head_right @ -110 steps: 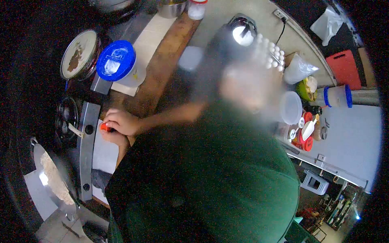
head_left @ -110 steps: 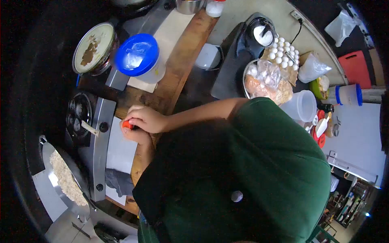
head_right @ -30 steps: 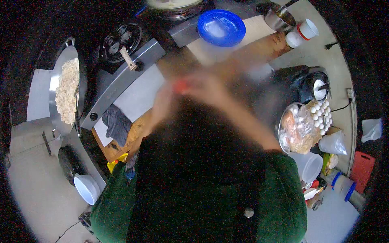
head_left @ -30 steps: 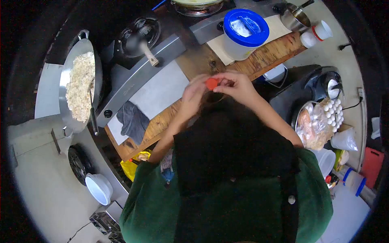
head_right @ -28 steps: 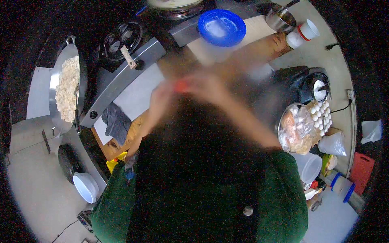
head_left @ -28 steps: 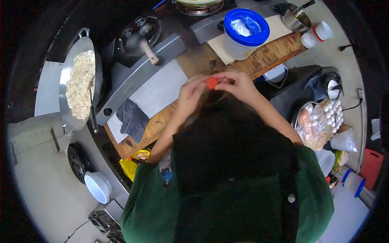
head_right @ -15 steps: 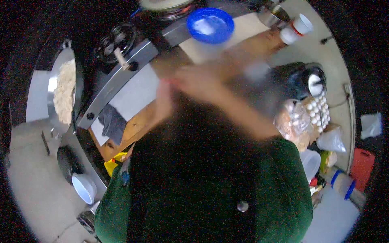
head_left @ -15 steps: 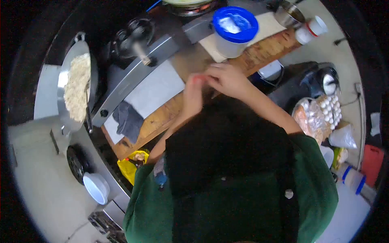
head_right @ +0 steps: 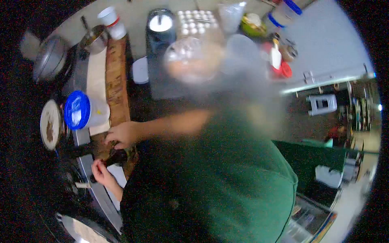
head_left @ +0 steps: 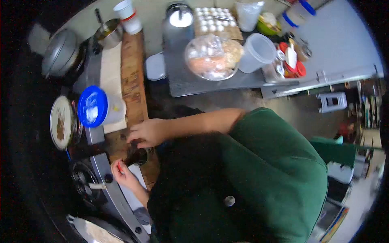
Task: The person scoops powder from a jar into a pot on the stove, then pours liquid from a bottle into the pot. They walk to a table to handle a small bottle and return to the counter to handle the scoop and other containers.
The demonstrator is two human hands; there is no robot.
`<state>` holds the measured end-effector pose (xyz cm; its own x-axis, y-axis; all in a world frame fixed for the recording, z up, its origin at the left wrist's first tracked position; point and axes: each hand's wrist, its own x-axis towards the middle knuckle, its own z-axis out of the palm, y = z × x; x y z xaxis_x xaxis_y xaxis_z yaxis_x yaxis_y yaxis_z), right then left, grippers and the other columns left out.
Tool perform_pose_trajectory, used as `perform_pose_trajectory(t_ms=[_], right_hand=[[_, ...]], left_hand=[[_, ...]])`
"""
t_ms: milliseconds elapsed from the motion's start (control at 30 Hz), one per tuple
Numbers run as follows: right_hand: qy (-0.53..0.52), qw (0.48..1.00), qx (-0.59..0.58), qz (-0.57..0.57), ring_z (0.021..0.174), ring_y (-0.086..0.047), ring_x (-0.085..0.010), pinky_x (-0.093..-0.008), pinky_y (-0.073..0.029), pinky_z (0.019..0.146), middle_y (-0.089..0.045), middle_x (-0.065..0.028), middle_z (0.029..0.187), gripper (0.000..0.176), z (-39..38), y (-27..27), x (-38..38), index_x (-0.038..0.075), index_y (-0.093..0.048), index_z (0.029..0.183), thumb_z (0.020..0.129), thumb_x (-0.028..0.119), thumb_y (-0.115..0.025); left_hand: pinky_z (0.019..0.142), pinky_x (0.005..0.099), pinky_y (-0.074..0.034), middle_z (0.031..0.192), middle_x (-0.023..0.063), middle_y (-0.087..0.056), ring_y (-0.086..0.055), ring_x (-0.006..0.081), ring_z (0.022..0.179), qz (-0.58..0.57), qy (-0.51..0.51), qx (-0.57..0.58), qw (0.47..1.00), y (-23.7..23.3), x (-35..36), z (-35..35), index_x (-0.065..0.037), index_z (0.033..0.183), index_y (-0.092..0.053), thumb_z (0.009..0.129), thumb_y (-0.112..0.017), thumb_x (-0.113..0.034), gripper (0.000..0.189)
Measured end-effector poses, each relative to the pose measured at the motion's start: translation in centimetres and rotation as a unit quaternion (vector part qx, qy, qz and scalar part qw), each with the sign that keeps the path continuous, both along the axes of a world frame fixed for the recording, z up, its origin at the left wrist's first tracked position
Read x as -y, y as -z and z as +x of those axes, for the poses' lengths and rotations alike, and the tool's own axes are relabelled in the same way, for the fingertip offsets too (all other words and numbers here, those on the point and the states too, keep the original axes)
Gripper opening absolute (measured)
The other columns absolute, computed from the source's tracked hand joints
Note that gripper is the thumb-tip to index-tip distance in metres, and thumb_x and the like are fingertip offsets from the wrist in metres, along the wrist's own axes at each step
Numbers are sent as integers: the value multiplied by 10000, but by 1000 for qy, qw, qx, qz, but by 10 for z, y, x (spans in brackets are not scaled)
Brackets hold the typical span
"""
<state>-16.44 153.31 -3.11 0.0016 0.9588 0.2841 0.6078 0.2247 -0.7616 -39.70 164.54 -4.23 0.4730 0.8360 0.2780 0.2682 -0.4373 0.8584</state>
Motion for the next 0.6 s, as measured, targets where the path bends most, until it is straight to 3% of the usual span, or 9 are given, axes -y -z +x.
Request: perform_pose_trajectory(t_ms=[67,167,233,267,300,367,500,567,600], right_hand=[[46,997,27,-63,952,-638,-332,-440,-522,803,-606,-116,1057,283,18,9,39,110,-641,1135,889,248,-660],[127,987,4,-100,1030,-623,-352,-468,-522,857,-621,-140,1069,299,45,-2,106,122,-637,1146,882,260,-661],[160,982,-5,-98,1027,-626,-354,-467,-522,860,-624,-140,1088,277,62,-8,146,121,-649,1128,884,251,-657],[179,979,-17,-97,1024,-628,-356,-466,-522,863,-626,-140,1107,256,71,-9,165,120,-661,1110,885,242,-653],[187,978,-17,-89,1024,-628,-356,-466,-522,863,-626,-140,1107,256,78,-6,184,120,-661,1110,885,242,-653],[240,970,27,-36,799,-654,-281,-414,-526,750,-625,-115,987,213,97,4,216,89,-667,1078,885,180,-660],[239,970,24,-28,795,-659,-262,-406,-527,739,-639,-116,971,199,148,7,272,84,-680,1059,883,171,-656],[218,975,-2,-45,792,-662,-268,-407,-526,737,-653,-115,965,191,172,-1,301,83,-689,1050,886,171,-645],[215,975,2,-54,785,-663,-278,-405,-527,741,-661,-112,974,193,184,-3,314,82,-688,1051,892,178,-638]], left_hand=[[749,314,-473,829,104,-607,-569,211,803,97,43,-130,986,-24,-13,-5,38,895,-641,869,-664,-3,53],[698,341,-484,787,128,-626,-581,225,712,-18,56,-127,990,-37,-20,2,47,873,-652,866,-666,-38,86],[659,374,-486,755,158,-642,-585,231,661,41,29,-303,952,-78,3,24,62,865,-654,881,-659,-87,149],[641,402,-481,746,179,-660,-593,241,646,95,28,-284,954,-45,-18,10,65,858,-655,885,-649,-118,185],[646,409,-481,761,181,-674,-603,251,652,92,28,-307,947,-62,-4,19,49,854,-665,877,-655,-129,180],[643,411,-480,740,181,-666,-607,261,644,118,5,-335,935,-56,-8,18,36,854,-669,874,-662,-155,192],[623,392,-476,701,138,-661,-599,231,609,112,-11,-327,938,-16,-50,3,35,774,-635,850,-655,-171,221],[602,381,-470,673,138,-641,-586,213,582,-8,-68,-315,947,-34,-25,23,40,773,-633,830,-655,-182,230],[590,378,-466,654,136,-627,-577,206,568,-9,-57,-292,955,-19,-44,9,38,746,-626,822,-656,-187,239]])
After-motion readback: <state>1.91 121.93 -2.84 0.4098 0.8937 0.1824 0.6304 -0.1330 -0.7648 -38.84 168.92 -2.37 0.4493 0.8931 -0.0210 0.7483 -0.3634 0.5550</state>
